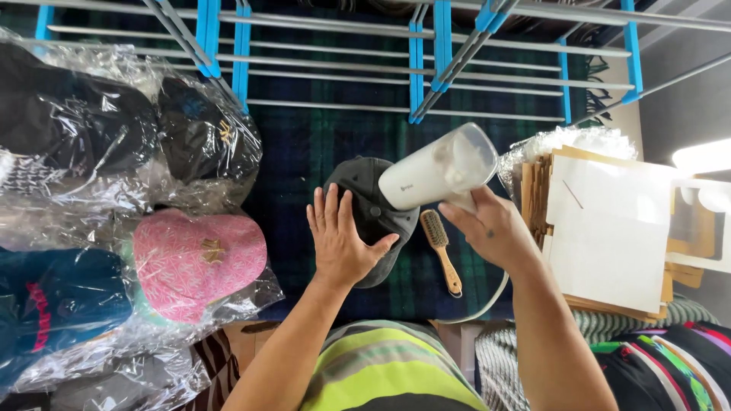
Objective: Using a handheld steamer and a brush to clean and reshape a black baseball cap at a workstation.
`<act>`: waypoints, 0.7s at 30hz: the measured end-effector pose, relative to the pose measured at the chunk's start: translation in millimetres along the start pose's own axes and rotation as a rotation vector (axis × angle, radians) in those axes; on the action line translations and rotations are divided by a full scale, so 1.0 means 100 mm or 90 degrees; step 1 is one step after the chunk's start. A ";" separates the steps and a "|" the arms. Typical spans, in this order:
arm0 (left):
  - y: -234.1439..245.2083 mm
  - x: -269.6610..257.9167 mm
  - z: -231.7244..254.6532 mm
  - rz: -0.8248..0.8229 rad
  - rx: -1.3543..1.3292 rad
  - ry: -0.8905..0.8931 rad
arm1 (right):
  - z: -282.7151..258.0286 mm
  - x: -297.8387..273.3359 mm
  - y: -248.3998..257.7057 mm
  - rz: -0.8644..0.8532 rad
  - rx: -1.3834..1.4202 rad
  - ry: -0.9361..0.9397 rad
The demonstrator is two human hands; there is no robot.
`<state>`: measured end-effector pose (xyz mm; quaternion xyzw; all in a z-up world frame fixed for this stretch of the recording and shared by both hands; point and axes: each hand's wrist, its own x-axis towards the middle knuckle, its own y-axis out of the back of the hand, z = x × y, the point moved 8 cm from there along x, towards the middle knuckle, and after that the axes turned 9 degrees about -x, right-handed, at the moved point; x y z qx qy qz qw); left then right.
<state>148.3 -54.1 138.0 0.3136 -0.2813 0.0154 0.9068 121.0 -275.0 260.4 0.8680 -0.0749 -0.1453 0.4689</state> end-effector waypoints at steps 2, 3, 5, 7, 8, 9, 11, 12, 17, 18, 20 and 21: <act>-0.01 0.18 0.03 -0.017 0.015 -0.012 | 0.03 0.15 -0.07 -0.009 -0.020 0.017; -0.06 0.26 0.07 -0.035 0.018 -0.026 | 0.07 0.21 -0.08 -0.012 -0.046 0.027; -0.06 0.25 0.05 -0.021 0.048 -0.039 | 0.07 0.38 -0.10 -0.017 -0.038 0.019; -0.04 0.23 0.04 -0.001 0.085 -0.048 | 0.01 0.54 -0.09 -0.025 -0.031 0.022; -0.06 0.19 -0.03 -0.014 0.057 0.010 | -0.02 0.60 -0.08 -0.025 -0.020 0.012; -0.08 0.15 -0.10 -0.030 0.029 0.068 | -0.03 0.64 -0.07 -0.025 -0.007 0.000; -0.06 0.20 -0.10 -0.102 0.019 0.138 | 0.04 0.69 -0.04 -0.034 -0.005 -0.021; -0.08 0.20 -0.15 -0.173 0.007 0.208 | 0.07 0.72 -0.03 -0.041 -0.004 -0.042; -0.45 0.83 -0.14 -0.384 -0.009 0.045 | 0.60 0.41 0.03 0.016 0.086 -0.140; -0.65 0.88 -0.14 -0.477 -0.003 -0.026 | 0.81 0.33 -0.02 0.044 0.117 -0.159; -0.87 0.91 -0.31 -0.550 -0.069 -0.009 | 0.88 0.19 -0.01 0.049 0.119 -0.154; -1.01 1.00 -0.38 -0.606 -0.128 -0.003 | 0.88 0.20 0.03 0.067 0.123 -0.134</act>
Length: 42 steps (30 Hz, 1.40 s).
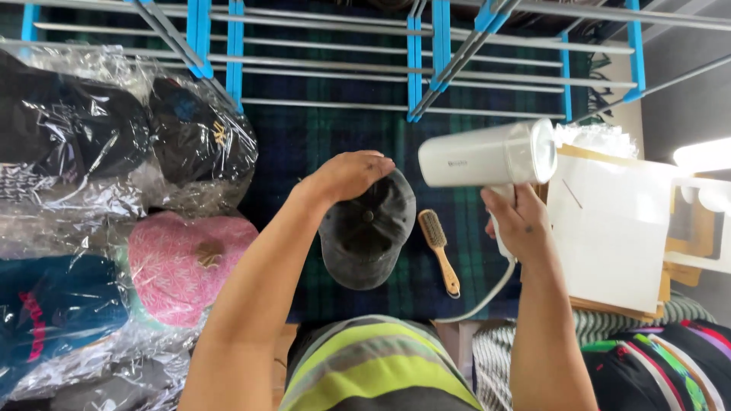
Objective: Using a handheld steamer and a brush to clean and reshape a black baseball cap at a workstation.
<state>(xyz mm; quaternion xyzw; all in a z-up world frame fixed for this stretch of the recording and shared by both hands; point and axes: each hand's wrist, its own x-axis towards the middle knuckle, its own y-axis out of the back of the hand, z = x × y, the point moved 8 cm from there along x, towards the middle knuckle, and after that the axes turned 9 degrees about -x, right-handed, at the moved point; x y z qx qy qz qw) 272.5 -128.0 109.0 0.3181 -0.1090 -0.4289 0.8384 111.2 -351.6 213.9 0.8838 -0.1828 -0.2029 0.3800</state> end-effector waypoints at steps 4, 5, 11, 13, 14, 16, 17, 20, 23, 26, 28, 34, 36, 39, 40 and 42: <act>0.07 0.16 -0.23 -0.084 -0.095 0.075 | 0.31 -0.13 0.02 0.040 0.026 0.012; 0.11 0.13 -0.19 -0.086 -0.107 0.075 | 0.34 -0.16 0.00 0.038 0.021 0.013; 0.11 0.05 -0.41 0.046 -0.250 0.203 | -0.03 -0.34 0.00 0.003 -0.016 0.021; 0.13 -0.08 -0.31 0.121 -0.218 0.145 | -0.17 -0.38 0.02 -0.006 -0.016 0.028; 0.24 -0.25 -0.26 0.208 -0.180 0.180 | -0.26 -0.37 -0.01 -0.029 -0.016 0.045; 0.23 -0.54 -0.14 0.288 -0.140 0.211 | -0.35 -0.29 -0.06 -0.047 -0.016 0.055; 0.19 -0.68 -0.03 0.350 -0.137 0.163 | -0.49 -0.24 -0.09 -0.039 -0.020 0.160; 0.01 -1.16 0.16 0.426 -0.132 0.119 | -0.91 -0.15 -0.18 -0.063 -0.038 0.282; -0.16 -1.24 0.08 0.470 -0.131 0.081 | -0.99 0.18 -0.19 -0.130 -0.077 0.212; -0.24 -1.32 0.04 0.529 -0.117 0.035 | -0.58 0.46 -0.30 -0.209 -0.016 0.048; -0.21 -1.31 0.05 0.552 -0.099 0.008 | -0.16 0.59 -0.42 -0.227 0.072 -0.033; -0.21 -1.34 0.07 0.611 -0.033 -0.093 | 0.96 0.17 -0.83 -0.209 0.270 -0.212; -0.20 -1.33 0.08 0.616 -0.024 -0.102 | 1.24 -0.14 -0.89 -0.192 0.308 -0.276; -0.17 -1.34 0.12 0.604 -0.007 -0.098 | 1.51 -0.53 -0.79 -0.111 0.311 -0.303; -0.21 -1.41 0.19 0.605 -0.005 -0.089 | 1.44 -0.71 -0.77 -0.119 0.309 -0.304; -0.22 -1.50 0.24 0.625 0.048 0.016 | 1.13 -0.90 -0.46 0.052 0.418 -0.115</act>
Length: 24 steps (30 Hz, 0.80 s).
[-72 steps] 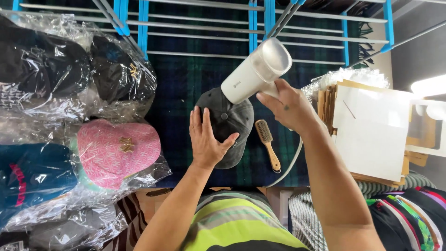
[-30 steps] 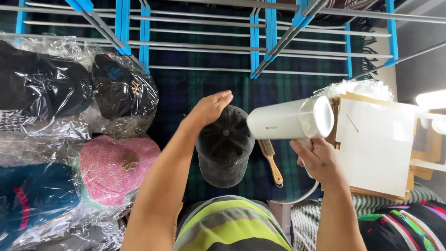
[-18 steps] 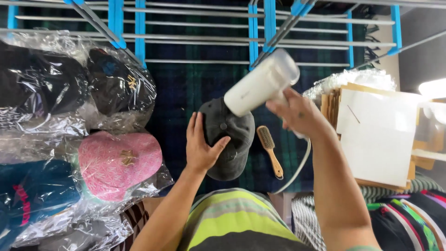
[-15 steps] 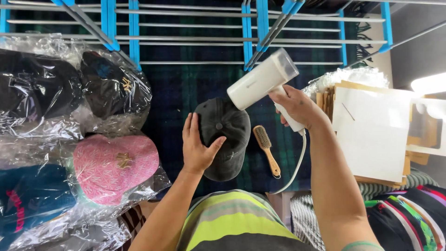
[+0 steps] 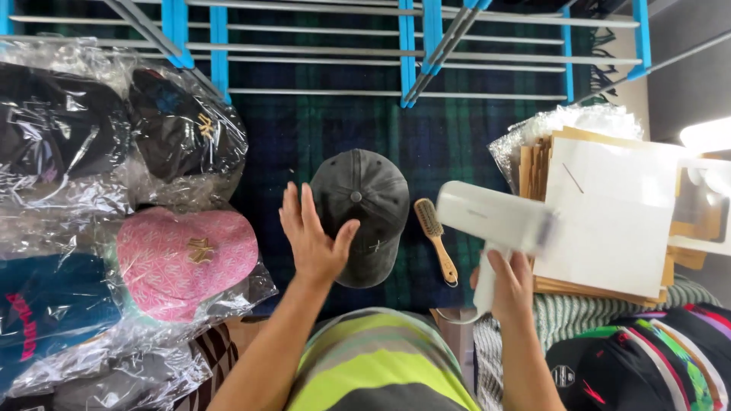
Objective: Using a handheld steamer and a brush to clean and reshape a black baseball cap at a workstation.
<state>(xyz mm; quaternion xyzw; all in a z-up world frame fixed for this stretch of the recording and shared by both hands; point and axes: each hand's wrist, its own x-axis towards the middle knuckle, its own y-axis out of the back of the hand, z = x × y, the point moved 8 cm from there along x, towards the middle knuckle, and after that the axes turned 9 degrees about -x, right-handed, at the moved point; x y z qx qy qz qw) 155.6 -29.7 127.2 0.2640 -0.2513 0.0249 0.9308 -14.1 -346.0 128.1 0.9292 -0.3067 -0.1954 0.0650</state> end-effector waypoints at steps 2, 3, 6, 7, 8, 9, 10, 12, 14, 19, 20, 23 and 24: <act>0.27 -0.04 0.57 -0.033 -0.060 -0.036 | -0.15 -0.31 -0.05 -0.002 0.018 0.031; 0.37 -0.08 0.88 -0.072 -0.123 -0.071 | -0.23 -0.47 -0.06 0.001 0.034 0.058; 0.27 -0.37 1.25 -0.322 -0.555 0.141 | -0.04 -0.73 -0.31 -0.022 -0.150 0.180; 0.38 -0.32 1.36 -0.324 -0.555 0.140 | -0.06 -0.77 -0.50 -0.020 -0.150 0.179; 0.44 -0.26 1.47 -0.339 -0.560 0.153 | -0.13 -0.78 -0.70 -0.041 -0.103 0.203; 0.51 -0.21 1.57 -0.355 -0.564 0.167 | -0.20 -0.80 -0.90 -0.062 -0.055 0.226; 0.47 -0.33 1.38 -0.354 -0.565 0.167 | -0.23 -0.87 -1.16 -0.061 -0.057 0.227; 0.49 -0.55 0.82 -0.208 -0.649 0.288 | -0.35 -1.05 -1.73 -0.134 0.081 0.281; 0.58 -0.76 0.18 -0.091 -0.704 0.374 | -1.03 -1.10 -1.95 -0.287 -0.043 0.469; 1.18 -0.15 -0.40 -0.081 -0.202 0.498 | -0.88 -0.94 -1.93 -0.276 -0.176 0.604; 1.13 -0.15 -0.60 -0.103 -0.159 0.552 | -0.74 -0.80 -1.81 -0.227 -0.174 0.531; 0.89 -0.24 -1.07 -0.171 -0.061 0.610 | -0.33 -0.49 -1.39 -0.088 -0.238 0.396; 0.75 -0.26 -1.22 -0.215 -0.008 0.609 | -0.19 -0.37 -1.18 0.005 -0.302 0.336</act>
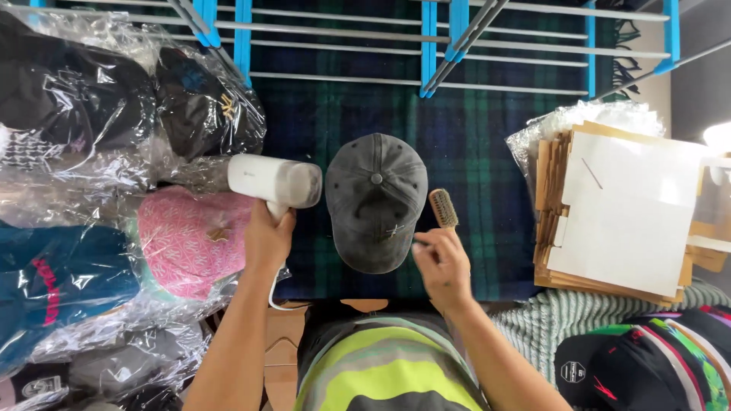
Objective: Using a handheld steamer and a brush to clean and reshape a black baseball cap at a workstation.
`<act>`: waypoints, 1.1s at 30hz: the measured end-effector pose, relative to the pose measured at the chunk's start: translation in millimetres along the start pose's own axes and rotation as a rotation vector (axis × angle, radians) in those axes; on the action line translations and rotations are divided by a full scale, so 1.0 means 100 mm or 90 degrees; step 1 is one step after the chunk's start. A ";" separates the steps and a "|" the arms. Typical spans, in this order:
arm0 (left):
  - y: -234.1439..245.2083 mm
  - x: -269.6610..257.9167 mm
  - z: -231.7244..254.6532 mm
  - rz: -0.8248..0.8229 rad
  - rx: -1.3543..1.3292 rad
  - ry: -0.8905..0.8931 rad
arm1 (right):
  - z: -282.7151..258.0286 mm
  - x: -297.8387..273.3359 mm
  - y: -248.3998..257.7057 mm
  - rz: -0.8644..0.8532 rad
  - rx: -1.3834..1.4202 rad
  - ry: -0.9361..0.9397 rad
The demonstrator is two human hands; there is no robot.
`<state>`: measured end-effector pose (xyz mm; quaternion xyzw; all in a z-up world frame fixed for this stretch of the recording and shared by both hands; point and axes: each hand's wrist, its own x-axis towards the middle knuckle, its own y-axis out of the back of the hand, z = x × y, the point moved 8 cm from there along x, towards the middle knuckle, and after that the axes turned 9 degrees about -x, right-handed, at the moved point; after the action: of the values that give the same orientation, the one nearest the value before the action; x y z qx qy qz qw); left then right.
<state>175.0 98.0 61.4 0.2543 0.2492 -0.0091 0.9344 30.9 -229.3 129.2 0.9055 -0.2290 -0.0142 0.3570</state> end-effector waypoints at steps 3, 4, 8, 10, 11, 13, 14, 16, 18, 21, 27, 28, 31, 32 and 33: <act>-0.31 0.40 -0.30 0.050 0.024 -0.041 | 0.77 0.00 0.18 0.062 -0.074 -0.096; -0.37 0.49 -0.29 0.047 0.025 -0.040 | 0.94 0.02 0.22 0.061 -0.076 -0.099; -0.52 0.84 -0.34 0.084 0.028 -0.028 | 1.56 -0.06 0.27 0.034 -0.111 -0.234; -0.59 0.94 -0.28 0.100 0.005 -0.002 | 1.73 -0.06 0.20 0.019 -0.094 -0.265; -0.61 0.92 -0.18 0.113 -0.002 -0.005 | 1.77 -0.05 0.17 0.028 -0.166 -0.254; -0.68 0.87 -0.05 0.124 -0.006 -0.006 | 1.89 -0.07 0.09 0.035 -0.239 -0.245; -0.73 0.86 0.00 0.120 -0.017 -0.010 | 1.91 -0.04 0.06 0.051 -0.303 -0.199; -0.82 0.86 -0.03 0.117 -0.028 -0.013 | 1.96 -0.05 -0.05 0.066 -0.367 -0.151; -0.93 0.94 -0.14 0.106 -0.040 -0.005 | 1.98 -0.03 -0.17 0.090 -0.426 -0.087; -0.90 0.98 -0.20 0.107 -0.009 -0.018 | 2.07 -0.03 -0.25 0.057 -0.453 -0.061; -0.61 0.56 -0.21 0.335 0.013 -0.264 | 2.40 -0.01 -0.37 -0.186 -0.338 -0.369; -0.53 0.23 -0.07 0.336 0.013 -0.264 | 2.21 -0.01 -0.30 -0.186 -0.337 -0.369; -0.57 -0.36 0.03 0.171 -0.288 -0.194 | 1.80 -0.01 -0.06 0.030 0.148 -0.509; -0.72 -0.42 -0.20 0.117 -0.375 -0.078 | 1.65 0.03 -0.04 0.027 0.222 -0.479; -0.88 -0.52 -0.43 0.062 -0.459 0.040 | 1.49 0.06 -0.02 0.025 0.295 -0.449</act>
<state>96.9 35.9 12.4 -0.0797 0.2524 0.1317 0.9553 9.4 -326.1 17.8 0.8970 -0.3512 -0.2648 0.0439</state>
